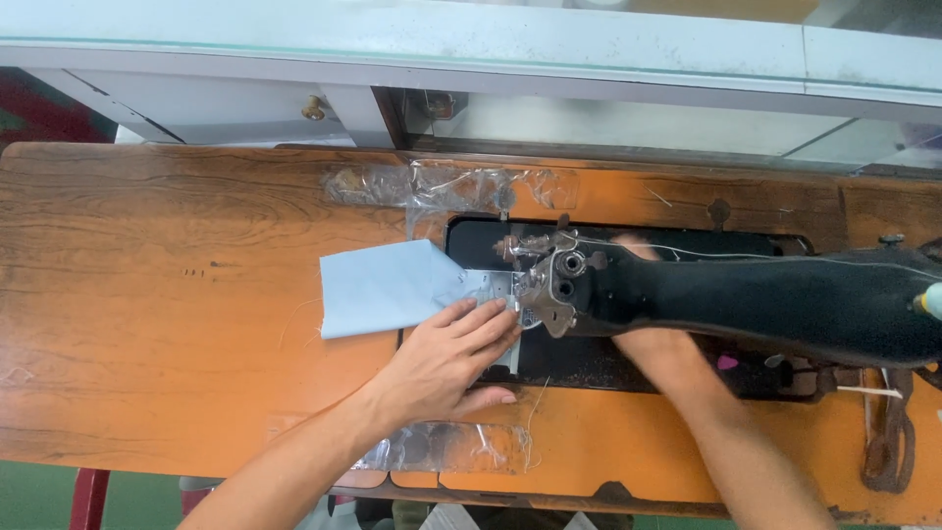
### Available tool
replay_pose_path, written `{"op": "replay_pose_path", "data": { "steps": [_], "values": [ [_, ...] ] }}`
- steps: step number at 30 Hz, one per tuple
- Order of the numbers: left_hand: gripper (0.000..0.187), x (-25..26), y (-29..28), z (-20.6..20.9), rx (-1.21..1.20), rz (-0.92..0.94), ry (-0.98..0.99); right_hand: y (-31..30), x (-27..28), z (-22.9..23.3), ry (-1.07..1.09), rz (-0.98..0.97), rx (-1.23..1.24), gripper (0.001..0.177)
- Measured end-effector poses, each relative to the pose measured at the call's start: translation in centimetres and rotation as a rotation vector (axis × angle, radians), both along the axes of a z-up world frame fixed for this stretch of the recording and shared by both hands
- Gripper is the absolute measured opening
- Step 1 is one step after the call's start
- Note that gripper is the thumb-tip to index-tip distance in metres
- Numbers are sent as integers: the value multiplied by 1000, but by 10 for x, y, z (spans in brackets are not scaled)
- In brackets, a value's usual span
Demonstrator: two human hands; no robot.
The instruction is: Trimming excess material from small fabric pieces and folding them at a sewing workstation.
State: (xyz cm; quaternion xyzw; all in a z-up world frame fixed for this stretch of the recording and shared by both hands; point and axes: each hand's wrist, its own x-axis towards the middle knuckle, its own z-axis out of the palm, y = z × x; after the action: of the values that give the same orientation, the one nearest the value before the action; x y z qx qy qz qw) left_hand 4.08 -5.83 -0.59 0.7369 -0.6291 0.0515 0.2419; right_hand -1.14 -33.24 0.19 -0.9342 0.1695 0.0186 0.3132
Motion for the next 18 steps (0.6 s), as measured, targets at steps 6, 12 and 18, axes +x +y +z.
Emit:
{"op": "replay_pose_path", "data": {
  "steps": [6,12,18],
  "values": [
    [66,0,0,1,16,-6,-6,8,43,31,-448,-10,1097,22],
    [64,-2,3,1,-5,-33,-3,36,-7,-3,-367,-47,54,42],
    [54,-1,1,-11,-133,-38,-25,50,-67,-7,-544,594,-271,34]
  ]
}}
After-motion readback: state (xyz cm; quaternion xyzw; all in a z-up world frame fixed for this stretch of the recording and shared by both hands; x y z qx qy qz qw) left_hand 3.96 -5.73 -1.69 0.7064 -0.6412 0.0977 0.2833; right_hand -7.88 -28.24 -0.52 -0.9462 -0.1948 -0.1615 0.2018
